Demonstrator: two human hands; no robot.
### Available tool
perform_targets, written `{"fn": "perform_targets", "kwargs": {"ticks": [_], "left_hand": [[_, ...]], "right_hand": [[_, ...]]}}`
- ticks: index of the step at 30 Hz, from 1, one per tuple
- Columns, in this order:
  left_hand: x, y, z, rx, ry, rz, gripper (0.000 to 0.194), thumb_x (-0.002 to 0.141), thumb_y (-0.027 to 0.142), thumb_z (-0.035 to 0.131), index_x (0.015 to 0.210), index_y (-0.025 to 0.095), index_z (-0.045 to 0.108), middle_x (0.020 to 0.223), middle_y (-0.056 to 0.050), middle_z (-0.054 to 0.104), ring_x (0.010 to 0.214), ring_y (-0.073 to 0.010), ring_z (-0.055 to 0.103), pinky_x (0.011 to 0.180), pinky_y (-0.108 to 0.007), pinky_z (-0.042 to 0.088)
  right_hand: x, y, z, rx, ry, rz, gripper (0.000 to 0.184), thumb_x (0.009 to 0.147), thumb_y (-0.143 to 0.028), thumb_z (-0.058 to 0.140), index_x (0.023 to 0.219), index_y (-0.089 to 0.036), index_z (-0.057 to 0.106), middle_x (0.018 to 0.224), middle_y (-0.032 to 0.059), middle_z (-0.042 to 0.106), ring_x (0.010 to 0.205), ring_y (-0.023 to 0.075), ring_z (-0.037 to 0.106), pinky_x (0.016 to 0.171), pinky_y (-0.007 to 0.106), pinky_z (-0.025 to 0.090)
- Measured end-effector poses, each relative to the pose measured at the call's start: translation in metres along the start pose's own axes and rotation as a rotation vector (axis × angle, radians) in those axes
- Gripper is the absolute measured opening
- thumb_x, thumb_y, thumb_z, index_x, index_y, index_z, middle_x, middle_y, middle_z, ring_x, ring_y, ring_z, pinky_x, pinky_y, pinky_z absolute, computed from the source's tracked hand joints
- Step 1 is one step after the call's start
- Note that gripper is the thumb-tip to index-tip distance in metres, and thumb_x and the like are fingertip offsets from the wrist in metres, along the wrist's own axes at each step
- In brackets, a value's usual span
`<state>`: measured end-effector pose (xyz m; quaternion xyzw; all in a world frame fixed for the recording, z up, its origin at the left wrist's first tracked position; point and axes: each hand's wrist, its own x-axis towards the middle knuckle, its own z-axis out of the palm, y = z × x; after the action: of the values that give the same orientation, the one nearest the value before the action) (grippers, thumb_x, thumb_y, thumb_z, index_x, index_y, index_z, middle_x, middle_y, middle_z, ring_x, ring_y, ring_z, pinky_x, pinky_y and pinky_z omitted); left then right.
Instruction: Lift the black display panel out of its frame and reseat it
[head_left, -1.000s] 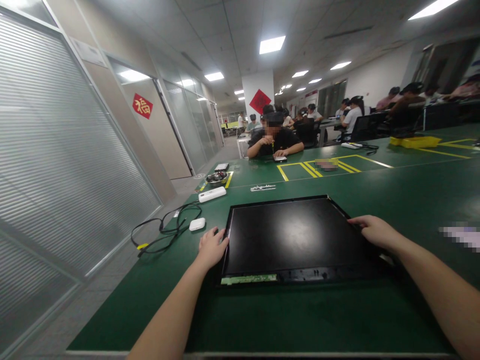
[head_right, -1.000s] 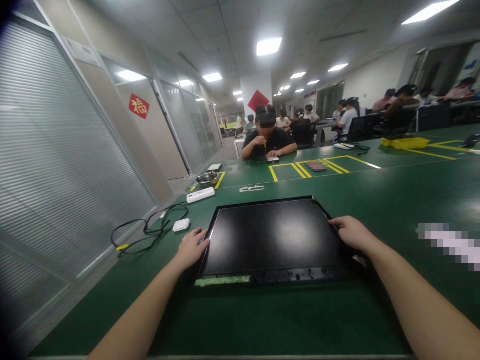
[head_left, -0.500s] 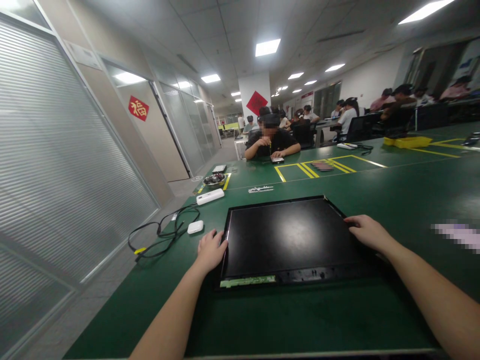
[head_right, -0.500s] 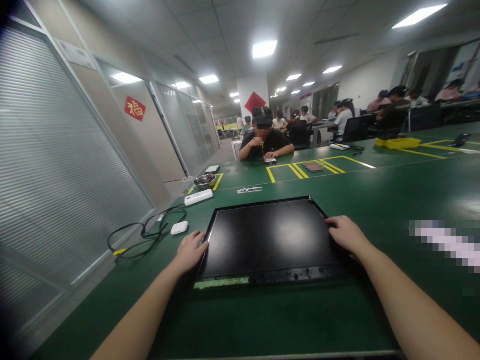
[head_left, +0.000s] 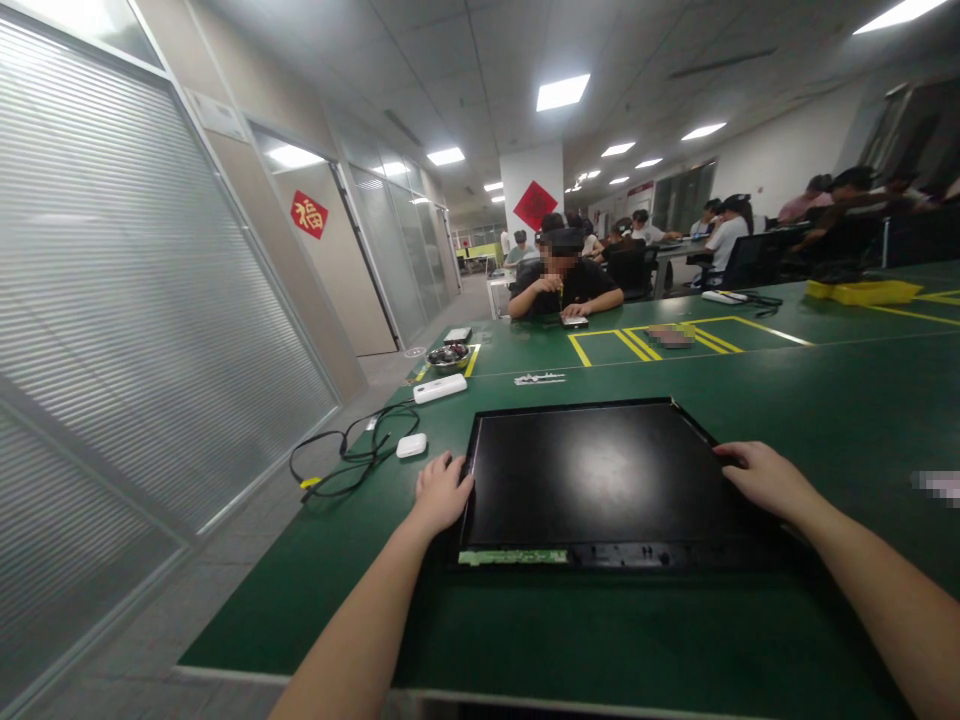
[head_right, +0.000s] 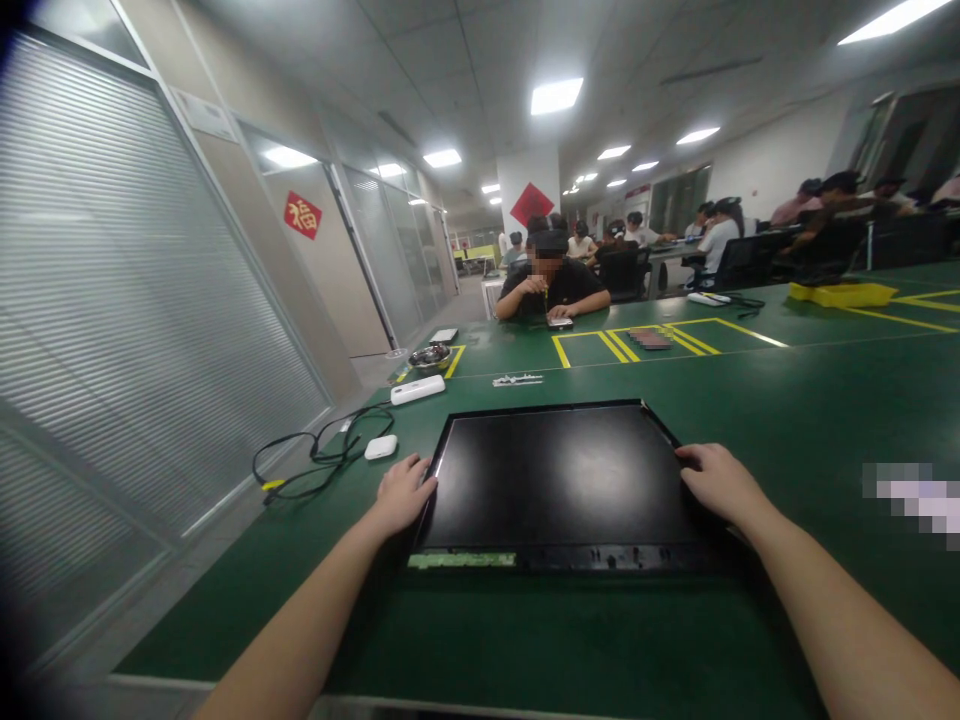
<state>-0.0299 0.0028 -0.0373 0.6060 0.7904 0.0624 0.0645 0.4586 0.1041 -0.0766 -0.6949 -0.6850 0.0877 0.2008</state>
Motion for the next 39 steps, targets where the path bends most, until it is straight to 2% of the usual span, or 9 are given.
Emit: {"fn": "perform_targets", "kwargs": {"ticks": [3, 11, 14, 19, 22, 28, 34, 36, 39], "left_hand": [[0.002, -0.001, 0.001, -0.005, -0.002, 0.002, 0.060, 0.095, 0.042, 0.039, 0.148, 0.015, 0.047, 0.160, -0.016, 0.039, 0.148, -0.0298, 0.032, 0.119, -0.044, 0.024], [0.002, -0.004, 0.004, 0.004, 0.020, 0.004, 0.055, 0.094, 0.042, 0.041, 0.143, 0.021, 0.053, 0.159, -0.014, 0.043, 0.147, -0.0304, 0.035, 0.117, -0.046, 0.027], [0.003, -0.003, 0.005, 0.011, 0.025, 0.003, 0.054, 0.094, 0.041, 0.041, 0.143, 0.022, 0.053, 0.158, -0.013, 0.043, 0.146, -0.0303, 0.036, 0.117, -0.046, 0.027], [0.004, -0.004, 0.004, 0.010, 0.007, 0.002, 0.055, 0.094, 0.042, 0.040, 0.144, 0.022, 0.052, 0.159, -0.013, 0.042, 0.147, -0.0309, 0.035, 0.117, -0.047, 0.026], [0.004, -0.004, 0.004, 0.007, -0.001, 0.003, 0.057, 0.094, 0.042, 0.039, 0.145, 0.021, 0.050, 0.160, -0.014, 0.040, 0.147, -0.0305, 0.033, 0.117, -0.047, 0.025], [0.002, -0.002, 0.003, 0.014, -0.016, -0.002, 0.058, 0.094, 0.041, 0.038, 0.146, 0.019, 0.050, 0.159, -0.015, 0.040, 0.147, -0.0313, 0.033, 0.117, -0.048, 0.026], [0.003, -0.009, -0.006, 0.023, -0.045, 0.048, 0.055, 0.093, 0.044, 0.041, 0.143, 0.027, 0.055, 0.158, -0.013, 0.043, 0.147, -0.0336, 0.033, 0.115, -0.055, 0.029], [0.004, -0.015, -0.009, 0.031, -0.059, 0.077, 0.055, 0.091, 0.045, 0.045, 0.141, 0.028, 0.058, 0.157, -0.012, 0.045, 0.146, -0.0330, 0.036, 0.114, -0.052, 0.031], [0.006, -0.020, -0.010, 0.077, -0.101, 0.119, 0.060, 0.093, 0.046, 0.041, 0.147, 0.023, 0.053, 0.159, -0.012, 0.043, 0.148, -0.0291, 0.035, 0.118, -0.043, 0.029]], "right_hand": [[0.001, 0.002, 0.001, 0.017, 0.003, -0.003, 0.037, 0.075, -0.018, 0.057, 0.106, -0.016, 0.076, 0.118, 0.0146, 0.071, 0.107, 0.0306, 0.068, 0.092, 0.040, 0.054], [0.001, 0.000, -0.004, 0.058, -0.041, 0.031, 0.038, 0.075, -0.011, 0.054, 0.102, -0.018, 0.079, 0.114, 0.0134, 0.074, 0.103, 0.0301, 0.070, 0.088, 0.038, 0.054], [0.000, -0.004, -0.005, 0.073, -0.067, 0.058, 0.044, 0.069, -0.006, 0.052, 0.102, -0.018, 0.079, 0.110, 0.0128, 0.076, 0.101, 0.0299, 0.071, 0.083, 0.036, 0.055], [0.001, -0.008, -0.004, 0.038, -0.019, 0.086, 0.049, 0.061, -0.004, 0.053, 0.101, -0.017, 0.079, 0.105, 0.0121, 0.077, 0.098, 0.0297, 0.072, 0.078, 0.034, 0.055], [0.001, -0.008, -0.004, 0.046, -0.030, 0.107, 0.050, 0.063, -0.005, 0.053, 0.105, -0.016, 0.077, 0.102, 0.0125, 0.077, 0.094, 0.0286, 0.072, 0.077, 0.033, 0.055], [0.003, -0.013, -0.007, -0.008, -0.086, 0.111, 0.046, 0.065, -0.007, 0.054, 0.103, -0.017, 0.078, 0.112, 0.0133, 0.075, 0.102, 0.0293, 0.071, 0.082, 0.033, 0.054], [0.000, -0.015, -0.004, -0.089, -0.054, 0.055, 0.043, 0.069, -0.004, 0.051, 0.101, -0.017, 0.077, 0.118, 0.0122, 0.071, 0.106, 0.0267, 0.069, 0.083, 0.031, 0.053], [0.000, -0.015, -0.004, -0.082, -0.058, 0.045, 0.042, 0.070, -0.001, 0.049, 0.097, -0.018, 0.076, 0.114, 0.0115, 0.071, 0.104, 0.0247, 0.069, 0.082, 0.029, 0.053], [0.002, -0.019, -0.006, -0.077, -0.094, 0.018, 0.038, 0.069, 0.002, 0.048, 0.090, -0.018, 0.073, 0.106, 0.0102, 0.071, 0.096, 0.0220, 0.070, 0.077, 0.027, 0.051]]}}
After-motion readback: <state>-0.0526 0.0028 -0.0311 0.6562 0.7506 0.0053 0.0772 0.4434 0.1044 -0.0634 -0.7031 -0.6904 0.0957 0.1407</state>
